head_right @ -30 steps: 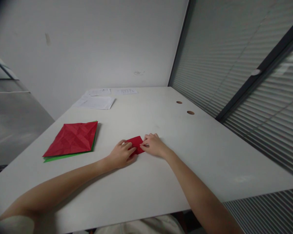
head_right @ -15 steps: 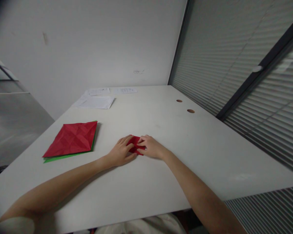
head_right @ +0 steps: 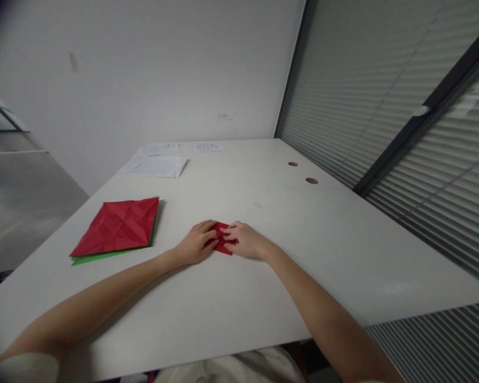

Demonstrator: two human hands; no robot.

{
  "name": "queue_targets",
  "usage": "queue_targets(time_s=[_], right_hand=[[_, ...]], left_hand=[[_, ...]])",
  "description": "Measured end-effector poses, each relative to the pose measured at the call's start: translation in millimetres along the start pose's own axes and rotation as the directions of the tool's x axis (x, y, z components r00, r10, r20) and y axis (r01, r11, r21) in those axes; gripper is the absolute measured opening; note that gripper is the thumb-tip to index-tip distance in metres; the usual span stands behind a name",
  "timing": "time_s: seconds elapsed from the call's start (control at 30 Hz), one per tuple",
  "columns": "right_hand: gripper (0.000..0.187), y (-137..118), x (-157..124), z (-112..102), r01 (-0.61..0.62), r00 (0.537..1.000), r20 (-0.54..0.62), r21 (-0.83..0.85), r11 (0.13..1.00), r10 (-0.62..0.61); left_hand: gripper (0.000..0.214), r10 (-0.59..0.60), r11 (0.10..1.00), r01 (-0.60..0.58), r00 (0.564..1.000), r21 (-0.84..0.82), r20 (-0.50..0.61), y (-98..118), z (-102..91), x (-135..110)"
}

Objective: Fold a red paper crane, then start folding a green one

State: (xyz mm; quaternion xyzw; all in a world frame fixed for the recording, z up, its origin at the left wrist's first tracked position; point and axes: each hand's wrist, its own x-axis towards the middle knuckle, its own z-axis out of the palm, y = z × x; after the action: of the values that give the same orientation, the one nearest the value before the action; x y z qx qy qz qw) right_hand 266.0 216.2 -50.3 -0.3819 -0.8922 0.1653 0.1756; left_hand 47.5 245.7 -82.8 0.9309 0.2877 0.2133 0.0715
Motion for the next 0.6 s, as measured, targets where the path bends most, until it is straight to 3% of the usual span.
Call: queue_targets(time_s=[0.17, 0.33, 0.6], right_hand=[[0.024, 5.6, -0.1, 2.5, 0.034, 0.999, 0.005, 0.002, 0.999, -0.034], [0.023, 6.8, 0.5, 3.1, 0.013, 1.0, 0.028, -0.012, 1.0, -0.013], [0.018, 6.7, -2.4, 7.4, -0.054, 0.998, -0.017, -0.038, 0.998, 0.053]], left_hand=[[0.024, -0.044, 0.999, 0.044, 0.999, 0.014, 0.031, -3.9, 1.4, 1.7], [0.048, -0.166, 0.982, 0.162, 0.985, 0.1, 0.036, 0.7, -2.9, 2.2], [0.056, -0.157, 0.982, 0.15, 0.986, 0.115, 0.049, -1.3, 1.7, 2.0]])
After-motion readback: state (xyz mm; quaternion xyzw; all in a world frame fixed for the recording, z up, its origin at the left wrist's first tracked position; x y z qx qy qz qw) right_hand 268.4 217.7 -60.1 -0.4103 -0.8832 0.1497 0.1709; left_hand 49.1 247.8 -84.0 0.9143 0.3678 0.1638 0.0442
